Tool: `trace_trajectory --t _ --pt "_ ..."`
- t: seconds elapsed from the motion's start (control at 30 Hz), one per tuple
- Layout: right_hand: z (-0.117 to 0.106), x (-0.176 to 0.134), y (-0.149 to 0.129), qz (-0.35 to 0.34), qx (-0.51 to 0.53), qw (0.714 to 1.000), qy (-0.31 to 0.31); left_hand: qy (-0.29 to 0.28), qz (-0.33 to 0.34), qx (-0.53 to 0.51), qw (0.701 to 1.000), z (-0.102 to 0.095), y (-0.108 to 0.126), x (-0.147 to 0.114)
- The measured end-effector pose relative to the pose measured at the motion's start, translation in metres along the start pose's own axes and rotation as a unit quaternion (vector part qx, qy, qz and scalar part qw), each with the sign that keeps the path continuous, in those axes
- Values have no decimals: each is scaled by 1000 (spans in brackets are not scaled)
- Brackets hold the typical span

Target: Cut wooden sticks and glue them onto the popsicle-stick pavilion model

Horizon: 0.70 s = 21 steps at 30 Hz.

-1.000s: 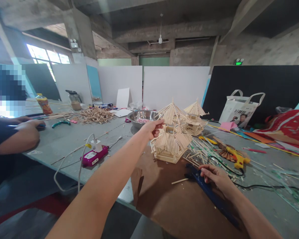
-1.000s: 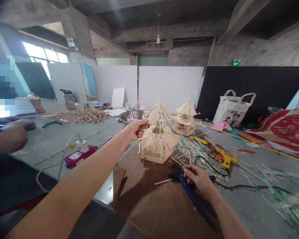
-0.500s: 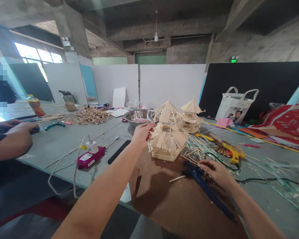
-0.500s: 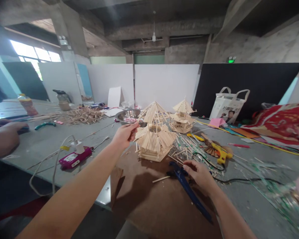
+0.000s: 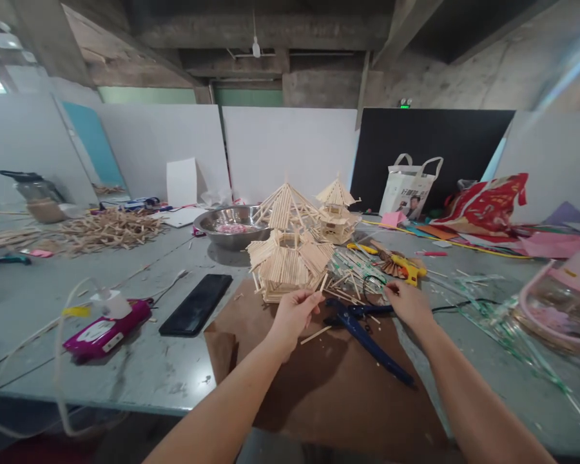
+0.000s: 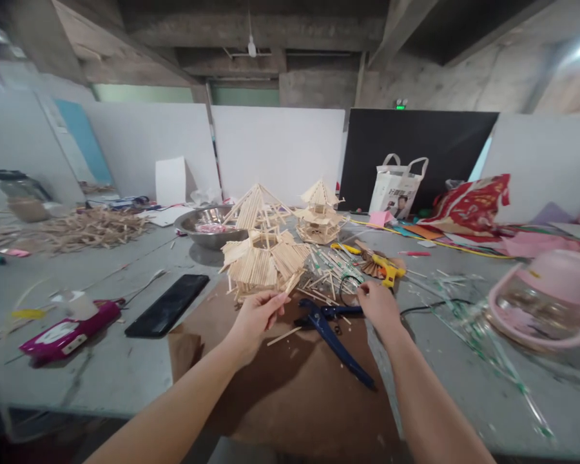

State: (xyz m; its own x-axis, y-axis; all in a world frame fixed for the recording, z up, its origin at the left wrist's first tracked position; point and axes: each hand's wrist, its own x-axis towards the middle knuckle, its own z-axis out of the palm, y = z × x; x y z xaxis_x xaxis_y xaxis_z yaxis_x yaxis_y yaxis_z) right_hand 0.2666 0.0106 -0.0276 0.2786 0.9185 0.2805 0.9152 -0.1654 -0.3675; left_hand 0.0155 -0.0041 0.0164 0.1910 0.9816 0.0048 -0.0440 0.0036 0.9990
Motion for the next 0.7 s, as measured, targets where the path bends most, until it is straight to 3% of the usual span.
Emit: trace_trajectory --t 0.17,0.43,0.6,0.7 --pt "-4 1 3 78 -29 996 -20 -26 -25 19 999 -5 -14 3" --pt "-3 1 6 57 -23 998 -7 -25 -26 15 999 -7 -10 5" --pt "4 -2 -6 -56 48 997 -19 -36 -36 15 999 -7 -14 8" --pt "7 2 1 -21 68 997 23 -39 -43 21 998 -6 -15 9"
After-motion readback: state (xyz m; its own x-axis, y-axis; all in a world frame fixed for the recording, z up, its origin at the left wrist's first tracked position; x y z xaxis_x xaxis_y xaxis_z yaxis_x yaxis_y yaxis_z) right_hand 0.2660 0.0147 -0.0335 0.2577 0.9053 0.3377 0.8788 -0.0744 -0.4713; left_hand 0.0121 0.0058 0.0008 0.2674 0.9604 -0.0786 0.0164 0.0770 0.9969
